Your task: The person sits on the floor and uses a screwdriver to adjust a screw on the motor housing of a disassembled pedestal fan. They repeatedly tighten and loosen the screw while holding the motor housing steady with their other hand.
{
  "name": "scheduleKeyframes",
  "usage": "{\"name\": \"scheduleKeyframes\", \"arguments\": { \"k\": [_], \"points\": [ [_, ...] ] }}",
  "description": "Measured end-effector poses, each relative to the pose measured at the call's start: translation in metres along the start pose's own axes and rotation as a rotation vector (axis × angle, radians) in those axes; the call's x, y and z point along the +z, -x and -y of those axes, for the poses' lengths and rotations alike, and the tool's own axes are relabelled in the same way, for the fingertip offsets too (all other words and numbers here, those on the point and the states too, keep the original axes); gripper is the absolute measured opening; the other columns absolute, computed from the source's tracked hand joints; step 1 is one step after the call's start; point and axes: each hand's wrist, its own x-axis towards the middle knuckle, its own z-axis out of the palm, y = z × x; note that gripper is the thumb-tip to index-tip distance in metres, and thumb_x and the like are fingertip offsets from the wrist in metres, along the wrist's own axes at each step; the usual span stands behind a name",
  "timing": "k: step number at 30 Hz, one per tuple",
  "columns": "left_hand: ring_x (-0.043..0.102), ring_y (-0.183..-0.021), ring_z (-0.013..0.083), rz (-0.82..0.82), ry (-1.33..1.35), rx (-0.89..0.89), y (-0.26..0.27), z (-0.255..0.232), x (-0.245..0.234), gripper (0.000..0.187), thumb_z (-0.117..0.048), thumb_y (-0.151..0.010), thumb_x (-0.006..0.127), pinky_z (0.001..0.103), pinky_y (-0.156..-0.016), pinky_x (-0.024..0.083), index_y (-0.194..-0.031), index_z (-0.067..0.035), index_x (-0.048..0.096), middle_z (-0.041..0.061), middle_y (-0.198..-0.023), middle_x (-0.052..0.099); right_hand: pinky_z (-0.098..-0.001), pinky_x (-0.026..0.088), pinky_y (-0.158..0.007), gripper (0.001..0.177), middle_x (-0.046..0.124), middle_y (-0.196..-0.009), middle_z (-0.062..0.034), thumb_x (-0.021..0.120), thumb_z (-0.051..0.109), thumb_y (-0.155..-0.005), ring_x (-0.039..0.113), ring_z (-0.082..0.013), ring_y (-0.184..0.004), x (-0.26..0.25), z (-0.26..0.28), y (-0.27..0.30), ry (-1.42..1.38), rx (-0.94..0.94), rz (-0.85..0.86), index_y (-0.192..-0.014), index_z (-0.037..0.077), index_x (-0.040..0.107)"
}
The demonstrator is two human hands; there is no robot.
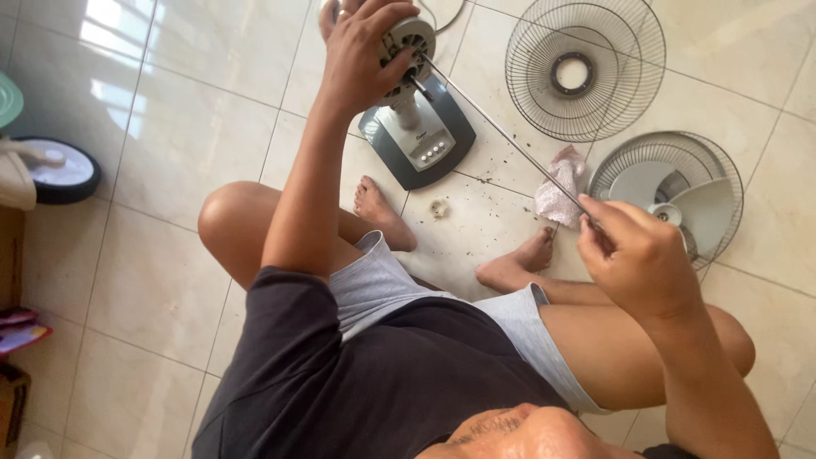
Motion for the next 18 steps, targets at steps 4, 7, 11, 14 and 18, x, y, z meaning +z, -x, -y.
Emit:
{"name": "scheduleKeyframes", "arguments": {
  "k": [4,7,11,14,18],
  "points": [
    [0.064,-0.111,0.0301,-0.065,-0.059,0.006,0.002,-0.004,0.006,0.034,-0.013,-0.085,0.081,0.055,-0.106,0.033,-0.117,-0.016,0.072,0.005,-0.116,0.073,-0.0290,0.055,-0.060,0.027,0.072,-0.104,-0.0050,0.074,0.007,-0.099,0.070,-0.0174,-0.077,-0.003,-0.006,0.005,0.660,-0.362,-0.045,-0.125,0.001,0.075],
    [0.064,-0.112,0.0295,-0.096,-0.162,0.048,0.002,0.002,0.009,0.035,-0.019,-0.087,0.085,0.055,-0.106,0.034,-0.121,-0.019,0.075,0.005,-0.114,0.074,-0.0262,0.051,-0.050,0.029,0.073,-0.096,-0.0022,0.077,0.005,-0.095,0.066,-0.0135,-0.066,0.002,-0.010,0.001,0.923,-0.492,-0.038,-0.124,0.001,0.078],
    [0.061,-0.111,0.0332,-0.044,-0.091,-0.001,0.002,0.016,0.011,0.036,-0.019,-0.091,0.084,0.047,-0.098,0.044,-0.126,-0.018,0.074,0.010,-0.113,0.071,-0.0300,0.052,-0.059,0.022,0.072,-0.098,-0.0058,0.075,0.006,-0.101,0.066,-0.0184,-0.072,0.008,-0.012,0.002,0.661,-0.405,-0.104,-0.122,0.000,0.075],
    [0.061,-0.110,0.0326,-0.027,-0.074,0.012,0.001,0.021,0.015,0.036,-0.019,-0.091,0.084,0.048,-0.097,0.044,-0.125,-0.018,0.074,0.009,-0.112,0.072,-0.0268,0.053,-0.062,0.014,0.072,-0.097,-0.0090,0.071,0.007,-0.105,0.067,-0.0167,-0.075,0.013,-0.016,-0.002,0.199,-0.188,-0.101,-0.117,-0.001,0.074],
    [0.061,-0.110,0.0342,-0.056,-0.098,0.018,0.002,0.020,0.017,0.035,-0.019,-0.091,0.085,0.048,-0.096,0.044,-0.124,-0.017,0.074,0.011,-0.113,0.072,-0.0269,0.048,-0.056,0.016,0.076,-0.083,-0.0065,0.073,0.008,-0.099,0.062,-0.0096,-0.064,0.021,-0.011,0.004,-0.356,0.370,0.015,-0.113,0.000,0.077]
  ]
}}
